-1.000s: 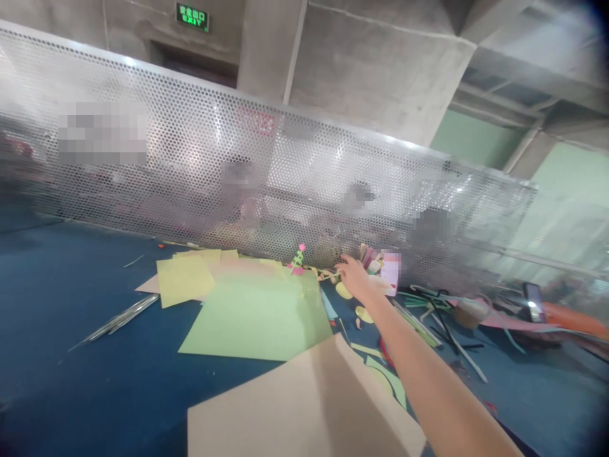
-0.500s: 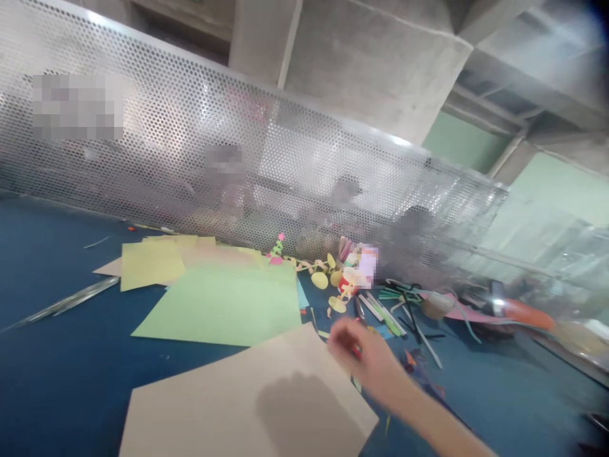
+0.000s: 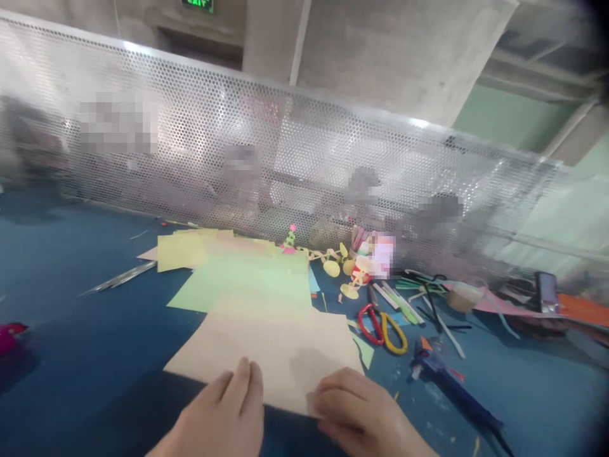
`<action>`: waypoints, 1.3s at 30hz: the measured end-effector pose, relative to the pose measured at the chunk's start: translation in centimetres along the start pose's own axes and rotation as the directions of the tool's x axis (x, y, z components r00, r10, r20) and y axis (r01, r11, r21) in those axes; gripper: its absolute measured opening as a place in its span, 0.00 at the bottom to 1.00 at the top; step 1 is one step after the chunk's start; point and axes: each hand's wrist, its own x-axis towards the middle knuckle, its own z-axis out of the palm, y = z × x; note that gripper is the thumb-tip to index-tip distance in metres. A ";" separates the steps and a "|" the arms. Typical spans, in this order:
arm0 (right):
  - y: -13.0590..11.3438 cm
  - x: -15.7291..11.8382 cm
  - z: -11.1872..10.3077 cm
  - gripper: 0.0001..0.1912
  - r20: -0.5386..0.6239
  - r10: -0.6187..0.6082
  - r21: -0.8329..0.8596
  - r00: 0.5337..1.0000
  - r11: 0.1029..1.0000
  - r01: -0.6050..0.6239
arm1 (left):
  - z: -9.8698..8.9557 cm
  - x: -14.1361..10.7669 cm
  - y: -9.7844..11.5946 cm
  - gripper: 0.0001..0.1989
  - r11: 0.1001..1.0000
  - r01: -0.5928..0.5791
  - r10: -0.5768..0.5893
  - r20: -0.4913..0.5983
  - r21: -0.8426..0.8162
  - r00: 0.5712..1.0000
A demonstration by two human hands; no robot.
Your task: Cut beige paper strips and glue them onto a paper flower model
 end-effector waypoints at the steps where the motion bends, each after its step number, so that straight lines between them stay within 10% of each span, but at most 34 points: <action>1: -0.4 0.2 0.1 0.08 -0.029 -0.012 -0.025 1.000 1.000 0.011 | -0.1 0.2 -0.9 0.09 0.998 -0.009 0.014 0.074 -0.067 0.997; 3: -0.9 0.5 0.5 0.10 -0.053 -0.032 -0.078 0.998 0.997 0.028 | -0.5 0.8 -2.8 0.09 0.959 0.065 0.033 0.335 -0.277 0.942; 7: -0.7 0.3 1.3 0.10 -0.061 0.033 -0.079 0.998 0.996 -0.038 | -1.0 1.8 -6.8 0.09 0.890 0.070 0.144 0.423 -0.450 0.895; 12: -0.4 -0.6 1.8 0.10 -0.024 0.234 0.034 0.972 0.972 -0.233 | -0.2 1.9 -10.5 0.08 0.595 0.370 0.279 0.615 -0.714 0.738; 19: -0.4 0.0 1.5 0.11 0.063 0.549 0.194 0.834 0.813 -0.550 | 1.9 2.2 -13.2 0.13 0.461 0.559 0.339 0.720 -0.689 0.606; 27: 1.4 1.4 1.0 0.13 0.181 0.697 0.168 0.694 0.673 -0.720 | 2.2 2.4 -12.8 0.14 0.483 0.587 0.322 0.755 -0.649 0.570; 39: 1.9 0.8 1.3 0.11 0.189 0.664 0.183 0.723 0.700 -0.690 | 3.1 2.6 -12.7 0.12 0.471 0.550 0.362 0.720 -0.690 0.593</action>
